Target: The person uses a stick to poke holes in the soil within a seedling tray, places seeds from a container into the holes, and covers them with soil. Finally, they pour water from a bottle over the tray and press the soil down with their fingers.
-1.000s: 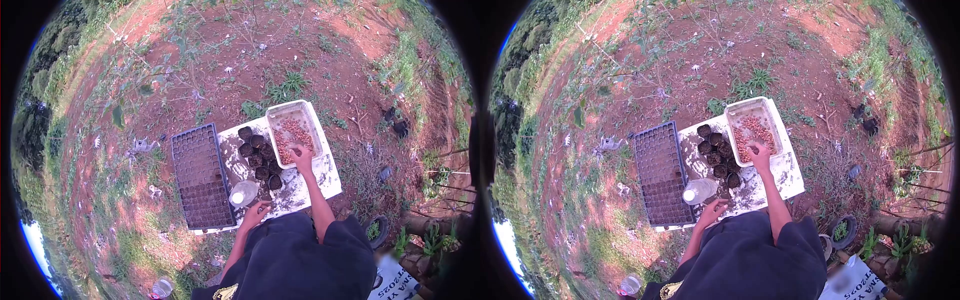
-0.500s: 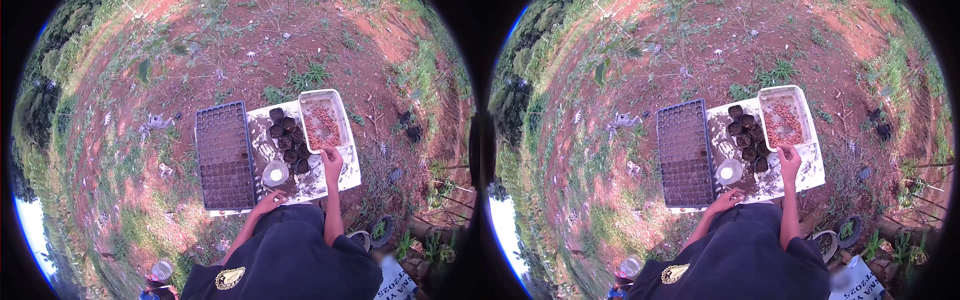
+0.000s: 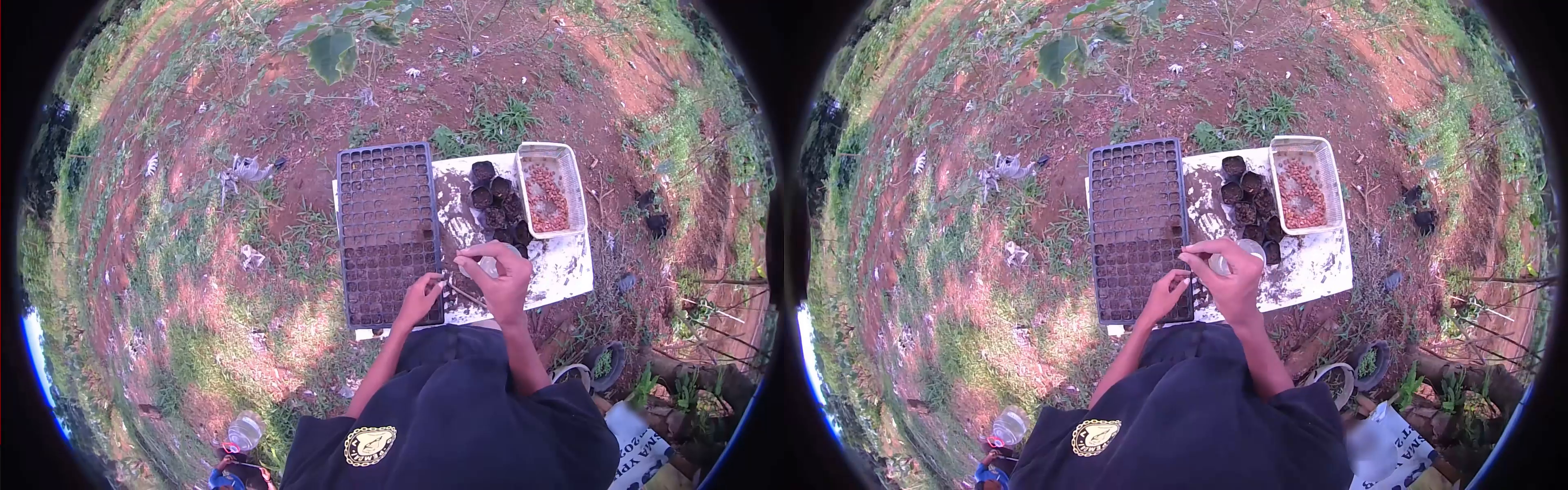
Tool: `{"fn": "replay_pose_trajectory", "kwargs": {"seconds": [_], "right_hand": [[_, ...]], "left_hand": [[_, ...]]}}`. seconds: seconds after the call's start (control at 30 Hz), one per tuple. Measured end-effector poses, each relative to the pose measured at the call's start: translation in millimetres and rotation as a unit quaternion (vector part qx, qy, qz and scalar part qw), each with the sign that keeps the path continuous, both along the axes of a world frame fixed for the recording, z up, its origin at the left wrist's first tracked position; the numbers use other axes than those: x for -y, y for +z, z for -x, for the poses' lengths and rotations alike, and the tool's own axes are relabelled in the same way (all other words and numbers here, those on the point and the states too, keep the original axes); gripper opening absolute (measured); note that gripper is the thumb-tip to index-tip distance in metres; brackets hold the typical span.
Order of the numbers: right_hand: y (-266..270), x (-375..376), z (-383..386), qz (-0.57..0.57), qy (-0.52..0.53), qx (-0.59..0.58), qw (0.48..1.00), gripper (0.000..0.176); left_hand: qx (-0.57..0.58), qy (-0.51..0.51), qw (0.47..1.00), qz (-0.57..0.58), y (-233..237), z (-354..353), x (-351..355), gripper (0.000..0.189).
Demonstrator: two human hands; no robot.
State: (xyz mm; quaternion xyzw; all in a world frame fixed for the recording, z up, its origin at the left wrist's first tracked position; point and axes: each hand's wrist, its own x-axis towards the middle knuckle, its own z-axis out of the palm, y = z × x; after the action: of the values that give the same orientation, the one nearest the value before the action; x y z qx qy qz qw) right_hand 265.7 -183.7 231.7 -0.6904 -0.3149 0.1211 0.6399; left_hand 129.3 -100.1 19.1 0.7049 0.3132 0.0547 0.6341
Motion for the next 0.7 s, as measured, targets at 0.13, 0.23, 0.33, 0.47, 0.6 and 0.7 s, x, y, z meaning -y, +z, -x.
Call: {"fn": "replay_pose_trajectory", "kwargs": {"seconds": [0.13, 0.23, 0.33, 0.47, 0.6, 0.7], "right_hand": [[-42, -49, 12, 0.086, 0.032, -0.020, 0.996, 0.010], [-110, -69, -1, 0.150, 0.017, -0.032, 0.988, 0.011], [-162, -72, -15, 0.230, 0.014, 0.021, 0.973, 0.011], [-207, -71, -23, 0.310, 0.026, 0.104, 0.945, 0.009], [-225, -77, -32, 0.352, 0.060, 0.119, 0.926, 0.008], [-235, -81, -35, 0.366, 0.086, 0.162, 0.912, 0.007]], "left_hand": [[0.041, 0.015, 0.971, -0.235, -13, 10, -21, 0.032], [-0.006, -0.026, 0.970, -0.241, -8, 12, -36, 0.043], [-0.026, -0.059, 0.937, -0.344, -18, 9, -44, 0.055], [-0.078, -0.107, 0.897, -0.423, -27, 7, -50, 0.071], [-0.115, -0.114, 0.881, -0.446, -35, 10, -53, 0.071], [-0.118, -0.112, 0.873, -0.460, -40, 12, -54, 0.070]]}}
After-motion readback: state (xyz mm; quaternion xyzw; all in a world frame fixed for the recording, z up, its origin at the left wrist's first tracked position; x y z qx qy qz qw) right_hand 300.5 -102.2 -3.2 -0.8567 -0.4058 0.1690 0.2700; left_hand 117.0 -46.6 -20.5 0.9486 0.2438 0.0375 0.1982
